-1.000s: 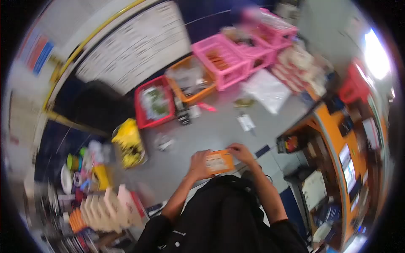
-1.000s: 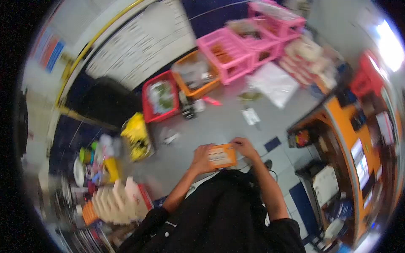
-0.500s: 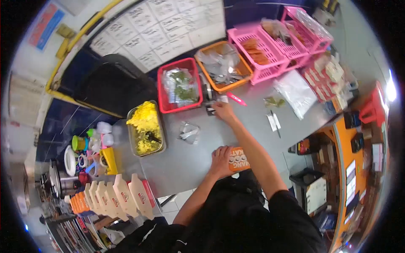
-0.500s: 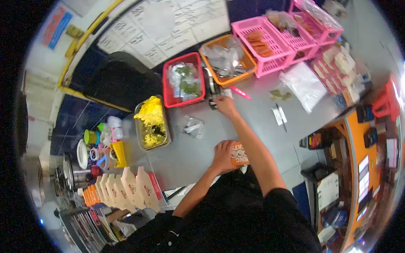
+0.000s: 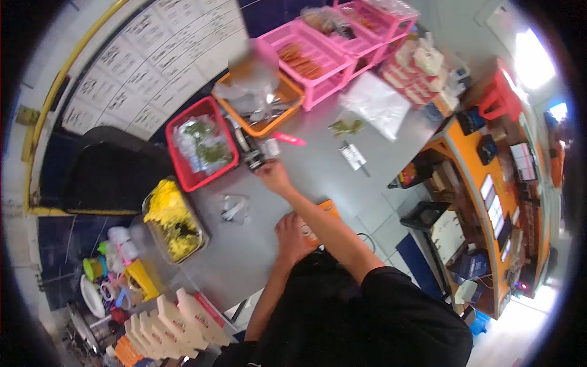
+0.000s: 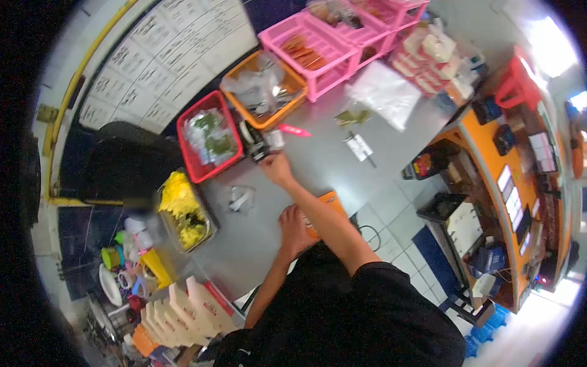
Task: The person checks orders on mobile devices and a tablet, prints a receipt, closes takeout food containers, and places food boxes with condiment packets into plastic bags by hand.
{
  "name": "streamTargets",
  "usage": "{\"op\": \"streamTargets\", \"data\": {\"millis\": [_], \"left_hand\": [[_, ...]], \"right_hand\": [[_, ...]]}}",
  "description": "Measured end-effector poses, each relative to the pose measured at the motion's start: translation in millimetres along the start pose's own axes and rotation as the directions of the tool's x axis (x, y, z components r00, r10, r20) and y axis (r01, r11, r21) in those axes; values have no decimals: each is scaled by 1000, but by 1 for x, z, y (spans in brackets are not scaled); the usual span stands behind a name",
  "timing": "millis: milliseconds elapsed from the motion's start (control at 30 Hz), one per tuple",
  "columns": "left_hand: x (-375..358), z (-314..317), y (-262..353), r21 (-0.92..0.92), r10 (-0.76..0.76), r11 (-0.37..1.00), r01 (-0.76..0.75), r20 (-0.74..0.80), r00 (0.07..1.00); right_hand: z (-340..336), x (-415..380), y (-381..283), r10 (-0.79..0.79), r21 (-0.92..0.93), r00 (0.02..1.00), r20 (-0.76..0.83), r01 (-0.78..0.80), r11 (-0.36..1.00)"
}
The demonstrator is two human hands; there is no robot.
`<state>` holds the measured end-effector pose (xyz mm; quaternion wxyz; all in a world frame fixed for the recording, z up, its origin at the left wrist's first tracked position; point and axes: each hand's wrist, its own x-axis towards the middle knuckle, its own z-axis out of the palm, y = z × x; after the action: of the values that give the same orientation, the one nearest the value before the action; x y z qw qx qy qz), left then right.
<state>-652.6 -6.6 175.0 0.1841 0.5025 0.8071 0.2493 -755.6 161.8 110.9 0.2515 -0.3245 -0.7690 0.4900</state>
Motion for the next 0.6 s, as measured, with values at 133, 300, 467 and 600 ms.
{"op": "streamTargets", "data": {"millis": [133,300,467,600], "left_hand": [[-5,9,-6,43,61,997,-60,-37,997],[1,-5,4,92,10,996,-14,42,999],[-1,4,0,56,10,998,-10,-5,1000],[2,1,2,73,-1,997,-2,36,999]], "right_hand": [[11,6,12,142,-203,988,-53,-150,968],[-91,-24,-23,128,-29,888,442,-129,991],[-185,-113,-16,162,36,894,417,-194,980],[-186,-139,8,226,6,927,301,-239,971]]}}
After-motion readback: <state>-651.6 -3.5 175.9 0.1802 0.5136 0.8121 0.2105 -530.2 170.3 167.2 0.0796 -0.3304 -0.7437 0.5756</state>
